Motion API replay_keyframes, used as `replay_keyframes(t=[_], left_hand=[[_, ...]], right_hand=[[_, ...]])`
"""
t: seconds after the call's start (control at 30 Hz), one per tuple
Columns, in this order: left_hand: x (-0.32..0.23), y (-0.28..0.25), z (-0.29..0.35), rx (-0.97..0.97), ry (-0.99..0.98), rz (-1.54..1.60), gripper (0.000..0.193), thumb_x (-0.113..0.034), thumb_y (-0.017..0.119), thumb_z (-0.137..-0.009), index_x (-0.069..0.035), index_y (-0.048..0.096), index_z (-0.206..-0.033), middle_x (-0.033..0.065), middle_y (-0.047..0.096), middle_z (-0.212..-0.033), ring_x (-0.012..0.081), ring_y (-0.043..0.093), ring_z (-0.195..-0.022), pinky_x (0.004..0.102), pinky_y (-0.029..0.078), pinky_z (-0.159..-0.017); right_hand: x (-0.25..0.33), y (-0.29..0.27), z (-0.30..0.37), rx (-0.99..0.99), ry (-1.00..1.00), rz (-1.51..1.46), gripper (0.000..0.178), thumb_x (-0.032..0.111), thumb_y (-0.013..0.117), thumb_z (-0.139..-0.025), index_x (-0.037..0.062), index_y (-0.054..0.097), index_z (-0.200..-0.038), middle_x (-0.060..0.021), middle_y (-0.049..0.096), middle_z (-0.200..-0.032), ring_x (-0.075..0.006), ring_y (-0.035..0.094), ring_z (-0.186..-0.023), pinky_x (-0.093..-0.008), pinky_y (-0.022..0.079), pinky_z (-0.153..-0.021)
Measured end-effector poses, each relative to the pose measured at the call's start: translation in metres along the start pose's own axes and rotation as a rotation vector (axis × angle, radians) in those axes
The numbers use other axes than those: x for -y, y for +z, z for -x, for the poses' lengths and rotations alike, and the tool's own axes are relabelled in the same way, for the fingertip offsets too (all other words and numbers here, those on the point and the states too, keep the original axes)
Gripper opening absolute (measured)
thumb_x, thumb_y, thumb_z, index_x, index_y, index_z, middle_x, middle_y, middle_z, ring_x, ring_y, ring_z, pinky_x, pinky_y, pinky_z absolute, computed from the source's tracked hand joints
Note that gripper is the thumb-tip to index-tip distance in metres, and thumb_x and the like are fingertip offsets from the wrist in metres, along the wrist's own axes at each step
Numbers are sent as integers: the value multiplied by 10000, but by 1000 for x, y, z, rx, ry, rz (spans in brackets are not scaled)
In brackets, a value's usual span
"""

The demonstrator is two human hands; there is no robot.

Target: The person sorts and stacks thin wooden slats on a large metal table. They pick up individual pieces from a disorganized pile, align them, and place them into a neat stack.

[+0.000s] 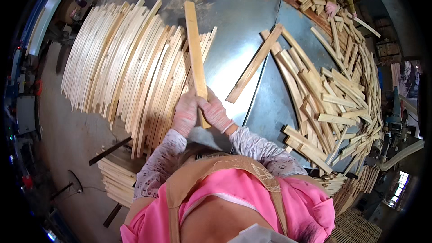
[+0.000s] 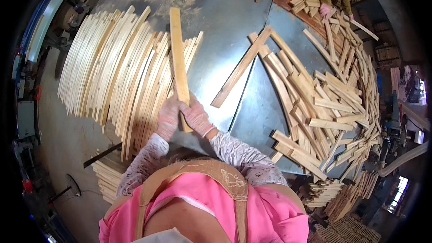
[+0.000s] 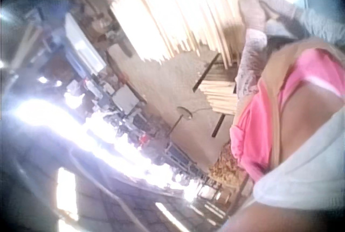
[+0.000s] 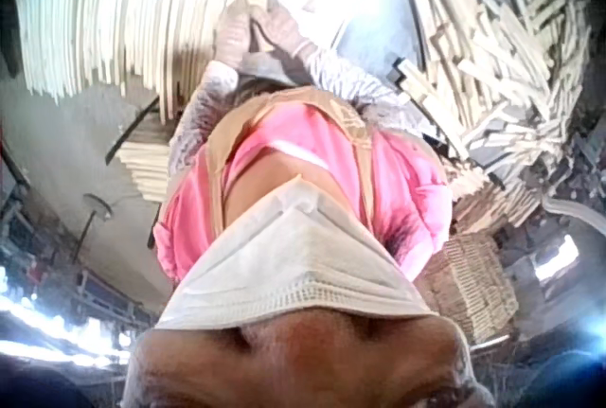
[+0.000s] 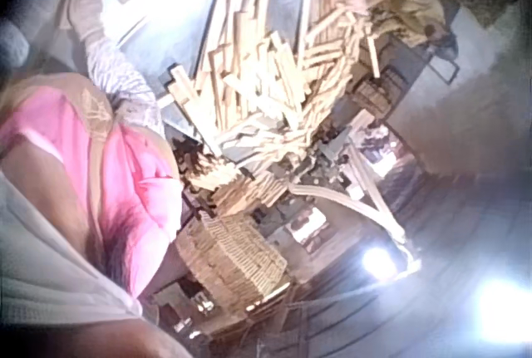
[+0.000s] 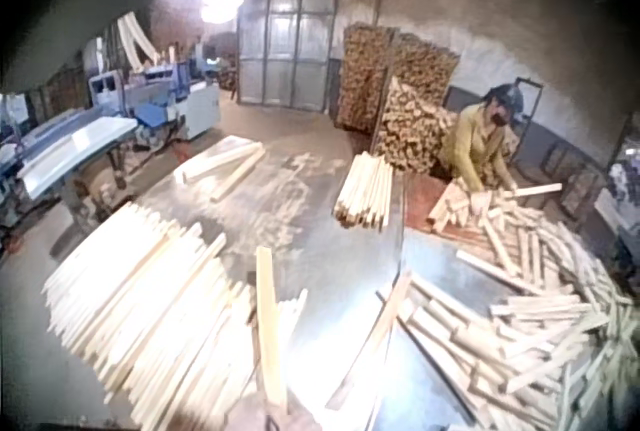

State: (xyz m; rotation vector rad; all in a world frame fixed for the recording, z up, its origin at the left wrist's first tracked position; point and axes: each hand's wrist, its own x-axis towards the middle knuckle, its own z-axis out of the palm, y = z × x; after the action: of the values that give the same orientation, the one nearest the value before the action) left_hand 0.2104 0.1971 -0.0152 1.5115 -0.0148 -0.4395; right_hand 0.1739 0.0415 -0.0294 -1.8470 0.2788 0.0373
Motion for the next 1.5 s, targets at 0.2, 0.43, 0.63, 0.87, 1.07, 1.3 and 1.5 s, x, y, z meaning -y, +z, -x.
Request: replay_keyframes(t=[0.2,0.43,0.63,0.87,1.07,1.3,1.5], left_hand=[[3,-2,16,-11,448,-1052,643,-263,817,-854,-29,625,-1421,228,636,-1376,436,589,-1296,549,456,-1139],[36,-55,63,-94,231,-1384,759,-372,801,-845,-121,569,-1523,191,497,-1572,406,446,-1488,579,362,-1226],[38,-71,61,-43,262,-1332,737,-411,792,-879,-133,577,-1527,146,513,-1591,395,474,-1468,585,381,-1204],[53,-73,48,-218,320,-1288,596,-409,744,-948,-62,653,-1424,143,582,-1518,348,539,-1406,490,433,-1177],[-15,-19,6,-290,256,-990,446,-324,736,-961,-54,684,-1312,141,654,-1357,351,651,-1232,495,511,-1104],[-195,-84,-10,-160,760,-1684,665,-595,640,-1005,-137,636,-1488,148,630,-1504,334,626,-1360,508,464,-1172],[-145,-130,33,176,-239,-1390,637,-547,620,-1043,-82,616,-1477,183,539,-1611,337,647,-1354,445,502,-1154]], right_hand=[[59,-81,-172,-155,32,331,585,414,582,-1048,6,602,-1467,-352,694,-1285,-534,650,-1222,-536,514,-1081],[53,-135,-348,-232,-175,736,539,484,616,-997,143,706,-1405,-200,762,-1221,-368,720,-1128,-443,519,-1103],[28,-92,-279,119,-284,1157,482,547,605,-991,220,801,-1286,-130,763,-1272,-307,639,-1291,-462,506,-1100],[61,-81,-254,37,-144,690,491,541,628,-992,135,844,-1164,-97,769,-1291,-312,665,-1265,-470,505,-1104],[95,7,-127,-166,-13,184,916,377,719,-947,57,309,-1702,-272,731,-1239,-343,744,-1062,-392,613,-976],[214,-29,-119,646,-382,654,581,403,618,-1027,83,600,-1512,-220,744,-1152,-369,748,-972,-457,588,-926],[168,-30,-57,103,-546,277,550,340,705,-1056,40,613,-1507,-176,761,-1316,-275,739,-1175,-381,585,-981]])
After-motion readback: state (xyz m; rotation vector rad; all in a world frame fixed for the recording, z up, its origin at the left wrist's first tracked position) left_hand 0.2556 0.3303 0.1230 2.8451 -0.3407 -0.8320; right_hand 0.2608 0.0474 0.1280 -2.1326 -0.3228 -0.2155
